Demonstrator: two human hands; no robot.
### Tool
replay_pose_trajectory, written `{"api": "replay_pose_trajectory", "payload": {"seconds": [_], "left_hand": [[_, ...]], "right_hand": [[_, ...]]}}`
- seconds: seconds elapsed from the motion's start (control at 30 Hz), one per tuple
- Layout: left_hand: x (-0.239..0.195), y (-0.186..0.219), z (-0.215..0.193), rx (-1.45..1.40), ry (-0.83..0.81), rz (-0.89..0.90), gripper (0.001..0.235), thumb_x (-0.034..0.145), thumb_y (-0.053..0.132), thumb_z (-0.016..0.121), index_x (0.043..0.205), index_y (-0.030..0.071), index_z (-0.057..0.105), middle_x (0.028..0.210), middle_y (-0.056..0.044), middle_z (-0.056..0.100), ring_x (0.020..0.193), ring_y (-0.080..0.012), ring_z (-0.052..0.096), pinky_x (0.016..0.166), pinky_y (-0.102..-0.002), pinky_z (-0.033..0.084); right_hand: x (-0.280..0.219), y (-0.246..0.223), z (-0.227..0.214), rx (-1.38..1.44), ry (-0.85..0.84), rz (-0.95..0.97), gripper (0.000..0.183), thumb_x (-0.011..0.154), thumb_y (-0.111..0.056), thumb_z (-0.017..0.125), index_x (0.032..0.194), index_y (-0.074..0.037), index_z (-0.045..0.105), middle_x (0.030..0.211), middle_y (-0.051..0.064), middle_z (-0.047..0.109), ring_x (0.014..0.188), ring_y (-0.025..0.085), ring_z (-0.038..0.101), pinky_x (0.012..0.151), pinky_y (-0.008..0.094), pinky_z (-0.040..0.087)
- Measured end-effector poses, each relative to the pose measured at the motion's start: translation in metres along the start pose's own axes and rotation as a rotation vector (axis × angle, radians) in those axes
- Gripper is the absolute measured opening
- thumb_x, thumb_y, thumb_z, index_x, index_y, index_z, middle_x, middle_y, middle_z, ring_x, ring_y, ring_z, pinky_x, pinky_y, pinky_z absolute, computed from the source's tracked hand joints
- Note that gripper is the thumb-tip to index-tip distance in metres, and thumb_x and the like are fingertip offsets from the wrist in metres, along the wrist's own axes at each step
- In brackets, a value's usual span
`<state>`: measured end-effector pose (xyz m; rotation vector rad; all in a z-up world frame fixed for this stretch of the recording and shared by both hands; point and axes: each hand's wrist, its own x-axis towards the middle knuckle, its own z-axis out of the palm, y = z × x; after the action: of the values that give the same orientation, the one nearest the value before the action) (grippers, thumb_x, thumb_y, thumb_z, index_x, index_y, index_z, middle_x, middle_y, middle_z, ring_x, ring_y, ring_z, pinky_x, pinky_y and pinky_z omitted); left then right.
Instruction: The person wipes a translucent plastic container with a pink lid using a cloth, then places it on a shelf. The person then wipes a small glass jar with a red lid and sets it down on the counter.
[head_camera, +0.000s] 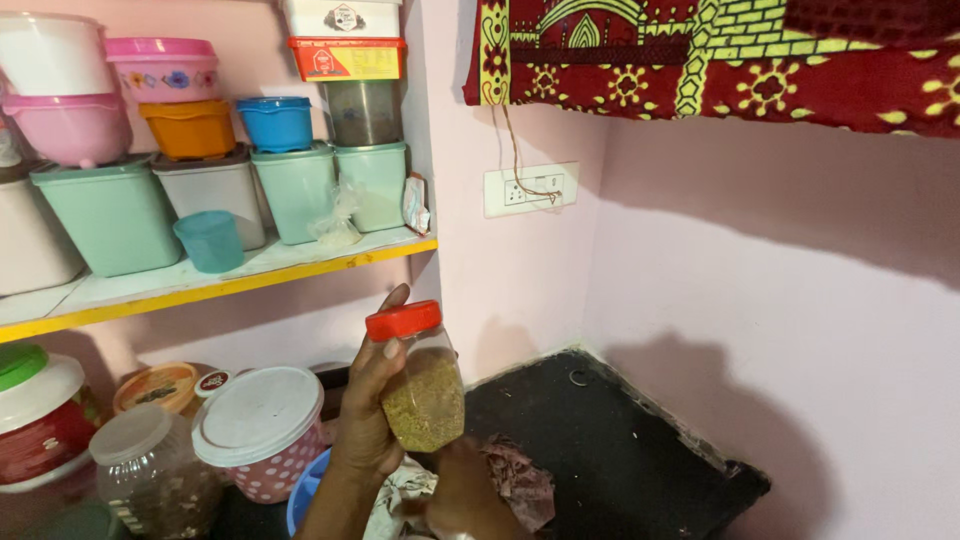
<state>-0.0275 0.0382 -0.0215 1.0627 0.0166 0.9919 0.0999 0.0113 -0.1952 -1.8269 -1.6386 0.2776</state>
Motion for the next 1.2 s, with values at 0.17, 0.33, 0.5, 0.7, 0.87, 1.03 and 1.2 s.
{"api": "replay_pose_trajectory", "payload": {"seconds": [0.17, 0.33, 0.5, 0.7, 0.87, 1.03, 1.2], "left_hand": [[-0.004, -0.001, -0.003, -0.064, -0.035, 0.012, 0.081, 0.085, 0.032, 0.064, 0.159, 0.015, 0.035, 0.13, -0.017, 0.057, 0.104, -0.0287, 0.066, 0.079, -0.04, 0.06], [-0.002, 0.005, -0.01, -0.051, -0.048, 0.053, 0.081, 0.086, 0.03, 0.065, 0.159, 0.012, 0.036, 0.13, -0.017, 0.057, 0.107, -0.0289, 0.064, 0.082, -0.041, 0.06], [0.004, 0.018, -0.015, 0.003, 0.042, 0.068, 0.079, 0.085, 0.036, 0.062, 0.157, 0.015, 0.038, 0.125, -0.016, 0.062, 0.107, -0.0265, 0.065, 0.084, -0.041, 0.06], [0.009, 0.027, -0.015, -0.111, -0.004, 0.148, 0.072, 0.093, 0.037, 0.059, 0.159, 0.014, 0.039, 0.127, -0.013, 0.061, 0.107, -0.0272, 0.065, 0.088, -0.042, 0.057], [0.005, 0.008, -0.005, -0.091, 0.007, 0.052, 0.073, 0.09, 0.034, 0.062, 0.157, 0.014, 0.042, 0.13, -0.008, 0.062, 0.104, -0.0215, 0.065, 0.084, -0.039, 0.057], [0.006, -0.006, 0.003, -0.029, 0.024, 0.018, 0.07, 0.089, 0.034, 0.062, 0.154, 0.013, 0.044, 0.123, -0.01, 0.062, 0.099, -0.0208, 0.066, 0.079, -0.038, 0.059], [0.0, -0.006, 0.008, -0.045, 0.003, -0.02, 0.073, 0.088, 0.035, 0.064, 0.154, 0.013, 0.044, 0.123, -0.009, 0.061, 0.096, -0.0208, 0.067, 0.079, -0.038, 0.058]], "right_hand": [[0.001, -0.016, 0.031, 0.261, 0.009, 0.16, 0.055, 0.08, -0.046, 0.074, 0.121, -0.009, 0.07, 0.125, 0.015, 0.065, 0.12, 0.033, 0.057, 0.103, 0.05, 0.048], [0.024, 0.002, 0.012, 0.55, 0.192, 0.416, 0.045, 0.088, -0.042, 0.069, 0.112, -0.004, 0.075, 0.115, 0.014, 0.072, 0.11, 0.028, 0.064, 0.098, 0.048, 0.05], [0.026, -0.011, -0.067, 0.965, 0.306, 0.527, 0.042, 0.097, -0.038, 0.064, 0.103, 0.001, 0.079, 0.105, 0.014, 0.079, 0.1, 0.022, 0.071, 0.093, 0.046, 0.052], [0.001, -0.044, -0.181, 1.596, 0.036, 0.266, 0.052, 0.092, -0.032, 0.057, 0.134, -0.001, 0.058, 0.118, 0.019, 0.072, 0.098, 0.028, 0.075, 0.091, 0.044, 0.061], [-0.008, -0.023, -0.187, 1.246, 0.133, 0.473, 0.044, 0.092, -0.012, 0.065, 0.135, -0.004, 0.059, 0.123, 0.015, 0.071, 0.099, 0.023, 0.073, 0.091, 0.041, 0.06], [0.005, -0.008, -0.2, 0.555, 0.268, 0.399, 0.033, 0.093, -0.022, 0.071, 0.119, -0.004, 0.073, 0.103, 0.02, 0.074, 0.086, 0.026, 0.067, 0.073, 0.039, 0.057], [0.012, -0.032, -0.229, 0.43, 0.261, 0.292, 0.024, 0.095, -0.023, 0.068, 0.108, -0.003, 0.075, 0.091, 0.007, 0.076, 0.079, 0.012, 0.067, 0.069, 0.031, 0.054]]}}
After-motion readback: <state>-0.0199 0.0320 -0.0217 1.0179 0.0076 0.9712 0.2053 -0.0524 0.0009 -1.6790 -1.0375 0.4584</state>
